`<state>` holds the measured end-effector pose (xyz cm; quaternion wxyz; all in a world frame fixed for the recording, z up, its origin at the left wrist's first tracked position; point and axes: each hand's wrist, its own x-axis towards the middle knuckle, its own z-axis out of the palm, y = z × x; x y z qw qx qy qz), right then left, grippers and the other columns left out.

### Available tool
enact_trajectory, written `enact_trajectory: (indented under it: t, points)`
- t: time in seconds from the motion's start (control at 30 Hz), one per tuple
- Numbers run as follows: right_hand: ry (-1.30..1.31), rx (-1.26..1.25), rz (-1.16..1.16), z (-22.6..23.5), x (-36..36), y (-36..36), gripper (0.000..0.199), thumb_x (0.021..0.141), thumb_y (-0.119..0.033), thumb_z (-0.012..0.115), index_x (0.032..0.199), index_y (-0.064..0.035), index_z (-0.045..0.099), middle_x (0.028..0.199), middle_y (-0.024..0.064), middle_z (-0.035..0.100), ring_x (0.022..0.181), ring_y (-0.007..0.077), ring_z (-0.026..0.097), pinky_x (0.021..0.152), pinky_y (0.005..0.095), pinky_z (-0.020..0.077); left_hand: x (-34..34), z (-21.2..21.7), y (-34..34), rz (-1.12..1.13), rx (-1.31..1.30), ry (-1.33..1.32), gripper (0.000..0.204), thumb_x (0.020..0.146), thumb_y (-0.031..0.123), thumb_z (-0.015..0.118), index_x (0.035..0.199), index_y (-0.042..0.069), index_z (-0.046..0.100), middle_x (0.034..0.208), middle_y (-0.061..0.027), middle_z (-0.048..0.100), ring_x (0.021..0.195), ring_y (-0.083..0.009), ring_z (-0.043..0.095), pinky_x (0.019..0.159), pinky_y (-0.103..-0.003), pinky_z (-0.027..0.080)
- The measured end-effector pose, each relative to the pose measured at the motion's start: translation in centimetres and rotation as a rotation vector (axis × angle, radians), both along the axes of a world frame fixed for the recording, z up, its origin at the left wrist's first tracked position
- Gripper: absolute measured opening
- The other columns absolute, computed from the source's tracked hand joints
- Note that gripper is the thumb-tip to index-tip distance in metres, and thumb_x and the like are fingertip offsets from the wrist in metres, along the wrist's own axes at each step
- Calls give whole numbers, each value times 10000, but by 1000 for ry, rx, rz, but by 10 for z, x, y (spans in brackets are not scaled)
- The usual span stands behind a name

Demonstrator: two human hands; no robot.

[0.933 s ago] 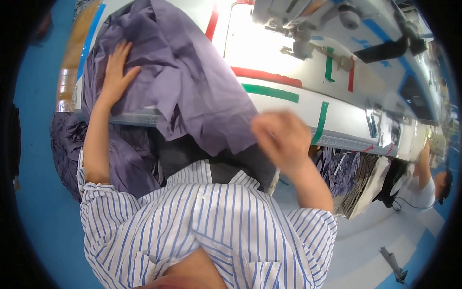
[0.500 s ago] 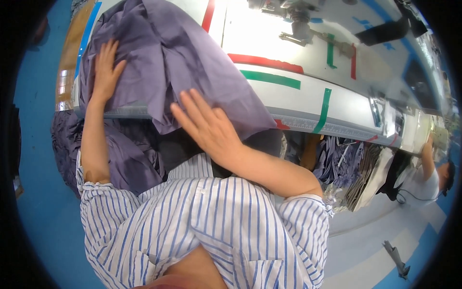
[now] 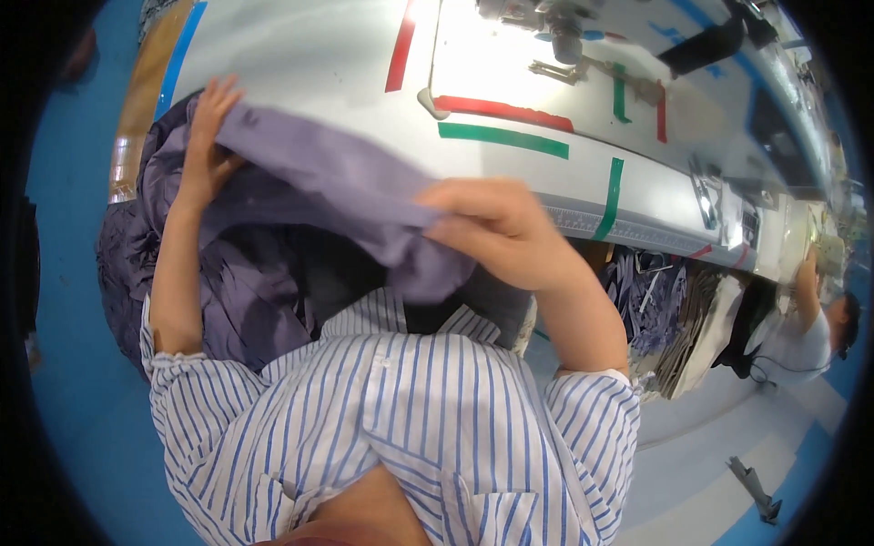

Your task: Operator uses an industrial sewing machine to stitch together panels of purple textile fabric.

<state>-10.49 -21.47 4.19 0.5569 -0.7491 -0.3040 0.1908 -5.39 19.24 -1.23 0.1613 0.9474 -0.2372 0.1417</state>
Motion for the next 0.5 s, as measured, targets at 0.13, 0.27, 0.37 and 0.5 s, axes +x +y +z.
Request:
enact_trajectory:
  t: [0.13, 0.27, 0.37, 0.5]
  points:
    - [508, 409, -471, -5, 17, -32, 223, 872, -43, 593, 1085, 14, 620, 957, 60, 663, 841, 136, 617, 792, 263, 501, 17, 10, -18, 5, -113, -80, 230, 881, 45, 562, 1105, 64, 610, 1222, -62, 612, 1255, -267, 490, 1122, -484, 236]
    - [-59, -109, -795, -30, 19, -58, 266, 902, -31, 570, 1165, 8, 582, 1101, 99, 639, 1017, 144, 600, 891, 250, 469, 21, 0, -4, 157, -139, 28, 192, 937, 112, 528, 1084, 37, 626, 1152, -104, 635, 1082, -287, 595, 1067, -432, 332]
    - [-200, -22, -755, -33, 2, -59, 227, 885, 21, 567, 1110, 9, 596, 1127, 105, 629, 1032, 156, 593, 884, 261, 468, 25, -18, -2, 197, -124, 46, 197, 944, 131, 530, 1083, 29, 625, 1113, -116, 644, 1018, -287, 619, 985, -374, 414]
    - [-832, -137, -320, -37, -45, -37, 214, 740, -41, 698, 951, -55, 662, 815, 88, 673, 718, 229, 640, 574, 269, 493, 31, -27, -13, 172, -221, -71, 192, 942, 139, 542, 1071, 21, 620, 1090, -114, 649, 1012, -277, 623, 862, -324, 474]
